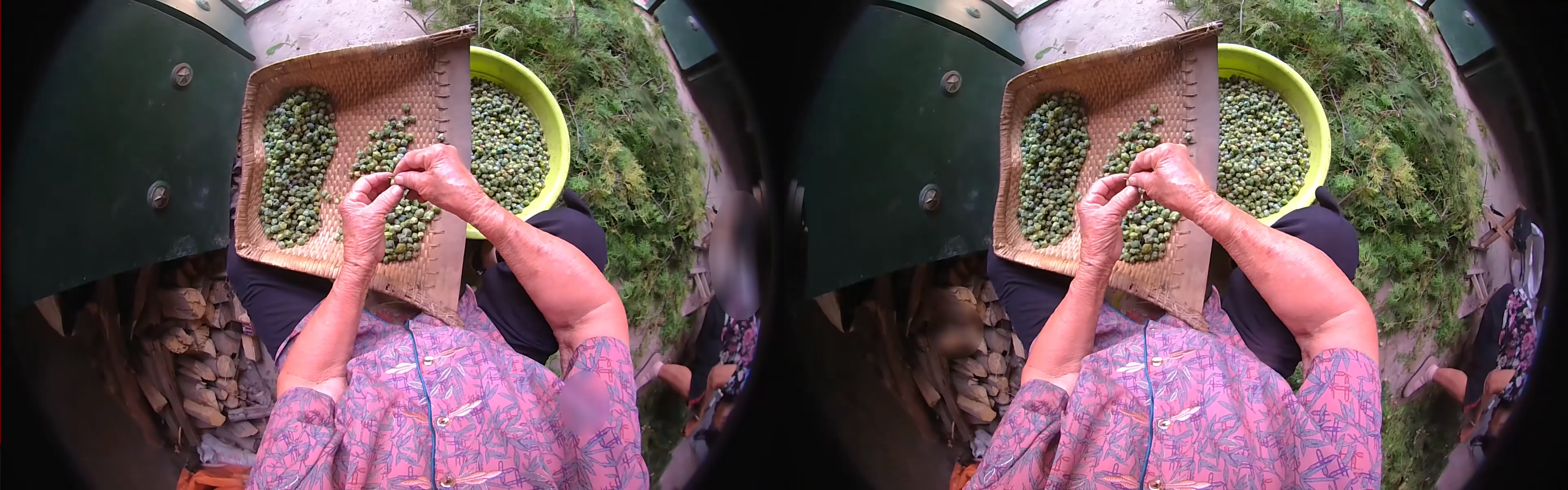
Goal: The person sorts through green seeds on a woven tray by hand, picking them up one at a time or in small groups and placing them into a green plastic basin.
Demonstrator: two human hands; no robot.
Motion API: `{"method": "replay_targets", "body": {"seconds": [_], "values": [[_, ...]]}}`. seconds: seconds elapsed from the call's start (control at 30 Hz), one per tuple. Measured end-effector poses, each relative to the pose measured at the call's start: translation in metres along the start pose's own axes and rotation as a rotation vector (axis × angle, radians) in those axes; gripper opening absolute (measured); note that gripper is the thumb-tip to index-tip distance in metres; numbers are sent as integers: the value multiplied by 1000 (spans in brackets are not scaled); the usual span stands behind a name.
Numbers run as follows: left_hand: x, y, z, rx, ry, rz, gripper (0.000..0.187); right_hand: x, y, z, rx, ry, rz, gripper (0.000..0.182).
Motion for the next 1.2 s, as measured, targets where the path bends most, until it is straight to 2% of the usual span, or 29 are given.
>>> {"method": "replay_targets", "body": {"seconds": [0.13, 0.2, 0.23, 0.33, 0.4, 0.47, 0.5, 0.57, 0.6, 0.67, 0.73, 0.8, 0.87, 0.93, 1.0, 1.07, 1.1, 1.13, 1.17, 1.2], "values": [[-2, 0, 2, 164, 10, -4, 18, 1, -7, 6, -186, 0, 120, 11], [-2, 5, 5, 404, 41, 14, 20, 1, -5, 13, -500, 35, 196, 13], [-2, 7, 7, 528, 28, -8, 21, 1, -2, 20, -530, 18, 178, 14], [0, 18, 15, 526, 26, 28, 20, 2, 11, 58, -433, 81, 200, 12], [3, 24, 18, 536, 22, 19, 20, -5, 27, 91, -183, 37, 61, 11], [3, 24, 16, 534, 36, 35, 22, -23, 40, 135, 187, -230, 231, 8], [3, 24, 12, 501, 60, 4, 24, -24, 29, 169, 761, -192, 463, 12], [5, 26, 10, 499, 73, -5, 25, -41, 20, 216, 1544, -335, 680, 16], [5, 27, 10, 506, 88, -13, 26, -46, 0, 234, 1501, -472, 693, 17], [11, 30, 17, 497, 55, -46, 26, -44, -32, 236, 1588, -453, 602, 16], [24, 40, 35, 570, -7, -78, 26, -30, -39, 212, 1530, -362, 425, 16], [35, 41, 44, 713, -36, -128, 28, -17, -18, 176, 1238, -498, 242, 18], [47, 44, 47, 862, -48, -215, 31, -9, -6, 150, 1002, -528, 124, 21], [51, 40, 40, 971, -62, -252, 32, -6, -4, 135, 960, -408, 116, 21], [54, 36, 30, 1078, -74, -289, 33, -7, 9, 124, 665, -376, 23, 18], [57, 37, 21, 1149, -39, -254, 38, -10, 15, 124, 349, -277, 57, 15], [62, 49, 25, 1122, -29, -322, 37, -13, 19, 128, 209, -251, 84, 15], [65, 54, 28, 1121, -25, -316, 37, -18, 24, 138, 176, -245, 172, 15], [66, 56, 29, 1125, -45, -353, 37, -27, 33, 153, 154, -360, 248, 14], [67, 57, 31, 1128, -68, -390, 36, -32, 22, 185, 599, -329, 450, 16]]}}
Point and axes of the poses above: each hand's wrist, its own x-axis towards the middle knuckle, its own z-axis out of the back of the hand, y = z × x, the point moved 1 cm from there along x, towards the middle knuckle
